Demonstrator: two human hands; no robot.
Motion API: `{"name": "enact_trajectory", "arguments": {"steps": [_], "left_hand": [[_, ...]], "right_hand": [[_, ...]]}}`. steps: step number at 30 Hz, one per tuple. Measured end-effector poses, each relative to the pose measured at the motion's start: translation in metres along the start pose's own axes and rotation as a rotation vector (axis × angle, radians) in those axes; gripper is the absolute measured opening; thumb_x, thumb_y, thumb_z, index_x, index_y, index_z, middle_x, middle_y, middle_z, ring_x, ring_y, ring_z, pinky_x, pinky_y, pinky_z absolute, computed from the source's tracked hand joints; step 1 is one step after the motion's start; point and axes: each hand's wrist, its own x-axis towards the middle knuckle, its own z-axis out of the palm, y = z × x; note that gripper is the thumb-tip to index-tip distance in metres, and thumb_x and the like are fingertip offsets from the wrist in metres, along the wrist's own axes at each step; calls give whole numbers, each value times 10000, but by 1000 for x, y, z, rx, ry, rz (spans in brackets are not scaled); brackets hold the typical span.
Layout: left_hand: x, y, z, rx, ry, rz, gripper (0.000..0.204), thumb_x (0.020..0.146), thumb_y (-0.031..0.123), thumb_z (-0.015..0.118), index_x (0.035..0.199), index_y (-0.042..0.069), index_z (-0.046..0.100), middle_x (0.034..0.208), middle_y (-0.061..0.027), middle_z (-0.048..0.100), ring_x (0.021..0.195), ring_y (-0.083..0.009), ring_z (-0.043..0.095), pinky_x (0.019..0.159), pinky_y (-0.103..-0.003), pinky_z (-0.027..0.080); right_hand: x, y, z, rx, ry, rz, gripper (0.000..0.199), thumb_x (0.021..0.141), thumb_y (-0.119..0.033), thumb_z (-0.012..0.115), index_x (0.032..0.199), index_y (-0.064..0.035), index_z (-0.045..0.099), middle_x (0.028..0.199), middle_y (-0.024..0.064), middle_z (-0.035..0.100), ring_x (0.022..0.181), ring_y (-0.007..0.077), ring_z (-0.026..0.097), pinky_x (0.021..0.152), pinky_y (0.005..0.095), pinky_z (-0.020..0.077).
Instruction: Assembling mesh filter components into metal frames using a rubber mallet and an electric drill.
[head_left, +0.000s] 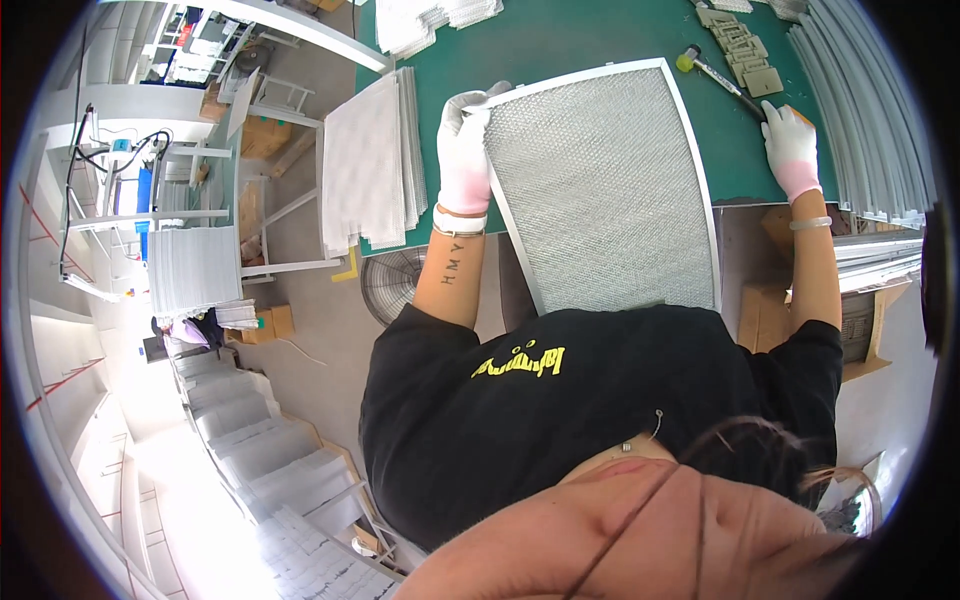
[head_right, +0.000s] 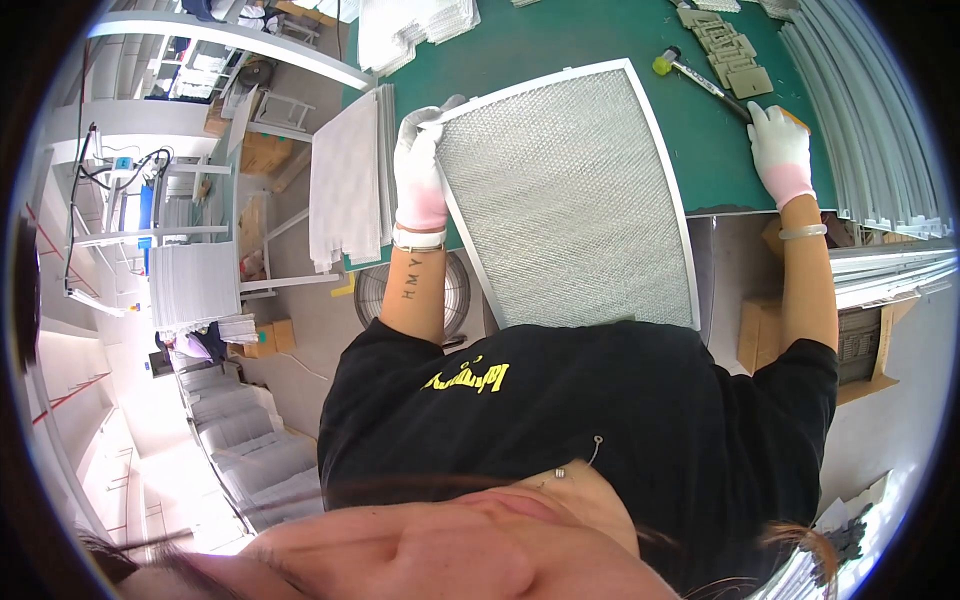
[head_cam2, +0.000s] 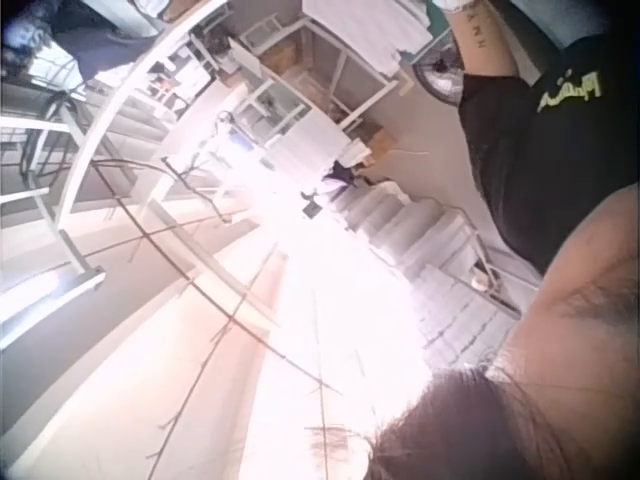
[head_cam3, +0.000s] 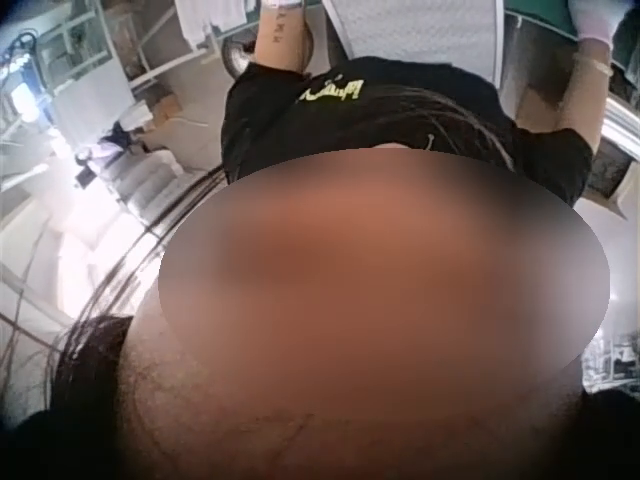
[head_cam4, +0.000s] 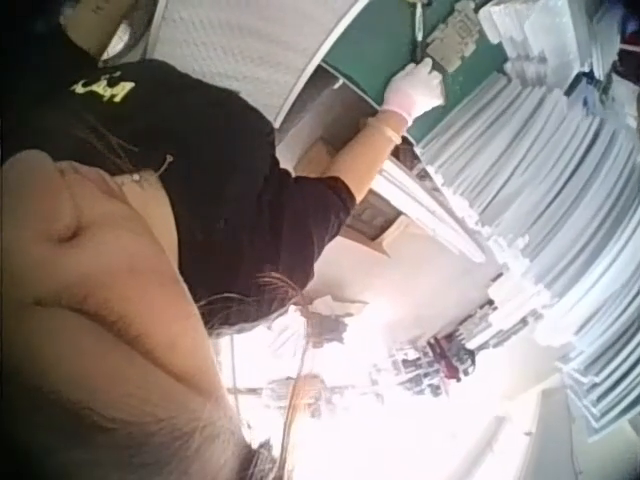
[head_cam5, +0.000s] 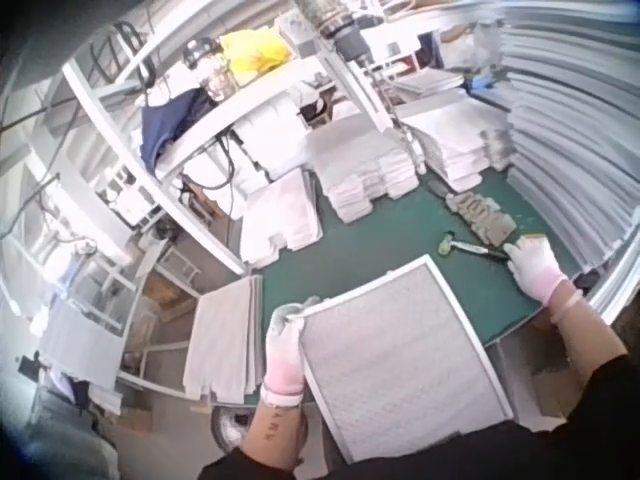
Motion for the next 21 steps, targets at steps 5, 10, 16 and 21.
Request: {"name": "enact_trajectory", "arguments": {"steps": [5,10,16,21], "left_hand": [[-11,16,25,-19,-127,10,258,980,108,572,1205,27,478,1334,-266,565,1241,-312,569,1092,-395,434],[-14,18,32,152,-81,113,214,1019,133,518,1207,42,472,1312,-253,573,1239,-306,565,1088,-402,427],[-15,24,42,126,-164,151,261,1057,228,497,1229,36,459,1320,-242,569,1233,-291,567,1075,-411,436],[25,95,30,1079,-97,467,442,1080,330,434,1356,-14,407,1302,-217,585,1233,-263,559,1074,-342,409]], "right_hand": [[1,-7,-7,85,71,59,317,991,-235,563,1277,-100,585,971,130,680,836,320,685,744,422,561],[-18,-24,-26,613,127,183,343,1013,-226,532,1325,-89,567,989,170,679,804,333,670,755,406,539],[-45,-52,-57,1217,27,344,330,1043,-169,509,1320,7,551,882,33,566,756,93,534,722,260,477],[-64,-54,-66,1654,-124,394,339,1024,-127,497,1319,39,487,874,-4,519,697,54,471,662,224,434]]}}
